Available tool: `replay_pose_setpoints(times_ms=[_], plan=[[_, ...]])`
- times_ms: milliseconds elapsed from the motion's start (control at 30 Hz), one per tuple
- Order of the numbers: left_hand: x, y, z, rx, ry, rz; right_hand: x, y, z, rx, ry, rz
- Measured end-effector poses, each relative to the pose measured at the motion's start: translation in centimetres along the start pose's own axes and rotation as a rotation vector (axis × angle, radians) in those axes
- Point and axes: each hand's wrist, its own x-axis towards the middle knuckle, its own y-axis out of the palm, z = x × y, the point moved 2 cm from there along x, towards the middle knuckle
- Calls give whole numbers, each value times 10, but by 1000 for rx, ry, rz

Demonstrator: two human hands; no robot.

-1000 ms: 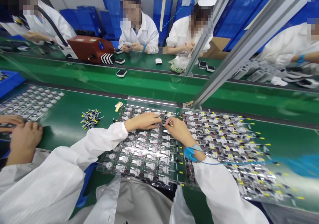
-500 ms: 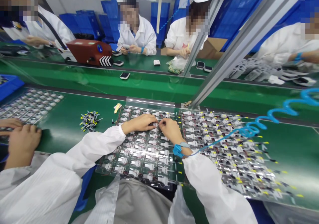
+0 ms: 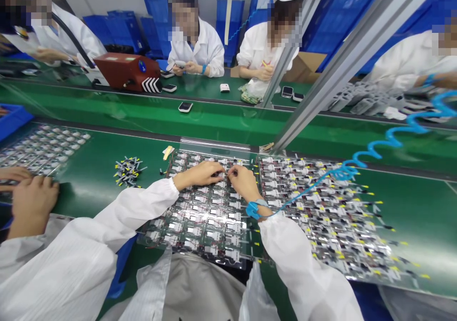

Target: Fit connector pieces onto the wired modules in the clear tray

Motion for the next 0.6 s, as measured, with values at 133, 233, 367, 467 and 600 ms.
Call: replay_pose_setpoints(times_ms=[133, 233, 367, 467, 600], plan=[[0, -2, 0, -31, 6, -4, -1, -1, -1, 51, -4, 50], [0, -4, 0, -41, 1, 13, -2, -5, -2, 86, 5, 86], [0, -5, 0, -35, -19, 13, -1, -7, -1, 125, -5, 73], [0, -4, 1, -35, -29, 6, 0, -4, -1, 174, -11, 92], [-1, -3, 1, -45, -34, 9, 2, 2, -3, 223, 2, 129]])
